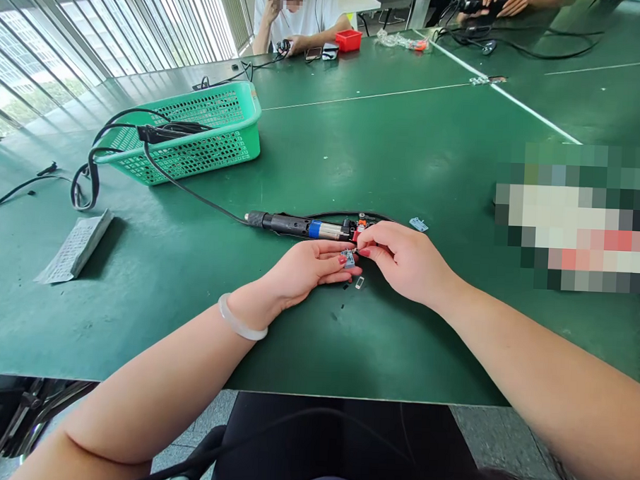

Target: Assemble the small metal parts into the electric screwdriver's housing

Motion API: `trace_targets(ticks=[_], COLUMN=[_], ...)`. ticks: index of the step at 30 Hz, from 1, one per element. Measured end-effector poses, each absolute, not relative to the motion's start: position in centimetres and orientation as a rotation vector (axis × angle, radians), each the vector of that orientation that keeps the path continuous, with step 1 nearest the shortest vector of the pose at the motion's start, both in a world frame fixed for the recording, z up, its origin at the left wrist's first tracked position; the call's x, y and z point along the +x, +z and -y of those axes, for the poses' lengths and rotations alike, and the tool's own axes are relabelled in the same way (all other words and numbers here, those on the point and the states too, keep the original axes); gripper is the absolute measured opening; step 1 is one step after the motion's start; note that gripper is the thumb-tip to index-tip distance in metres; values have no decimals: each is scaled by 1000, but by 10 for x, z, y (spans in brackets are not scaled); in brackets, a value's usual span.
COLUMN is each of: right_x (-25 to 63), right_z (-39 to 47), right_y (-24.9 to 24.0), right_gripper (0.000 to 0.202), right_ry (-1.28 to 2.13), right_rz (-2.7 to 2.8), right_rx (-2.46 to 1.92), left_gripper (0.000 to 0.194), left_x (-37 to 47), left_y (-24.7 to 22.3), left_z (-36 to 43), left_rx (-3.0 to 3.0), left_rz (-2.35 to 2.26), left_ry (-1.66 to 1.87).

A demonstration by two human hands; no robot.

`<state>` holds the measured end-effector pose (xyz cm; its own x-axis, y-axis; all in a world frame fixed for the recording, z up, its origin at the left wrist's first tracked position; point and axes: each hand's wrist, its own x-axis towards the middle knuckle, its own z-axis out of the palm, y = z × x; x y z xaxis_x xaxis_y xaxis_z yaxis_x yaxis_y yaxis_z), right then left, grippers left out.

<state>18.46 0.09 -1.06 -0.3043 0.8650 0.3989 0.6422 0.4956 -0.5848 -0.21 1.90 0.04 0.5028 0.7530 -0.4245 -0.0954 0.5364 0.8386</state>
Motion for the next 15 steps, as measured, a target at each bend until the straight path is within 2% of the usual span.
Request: trace_targets(ticks=[15], right_x=[187], right_z=[1], right_y=[-12], right_gripper=[24], right_ry=[223], right_rz=[2306], right_rx=[-1262], left_gripper=[25], left_x=[5], left_y=[0], left_z=[-13], left_rx=[1033], left_rz=[-974], left_ry=[585])
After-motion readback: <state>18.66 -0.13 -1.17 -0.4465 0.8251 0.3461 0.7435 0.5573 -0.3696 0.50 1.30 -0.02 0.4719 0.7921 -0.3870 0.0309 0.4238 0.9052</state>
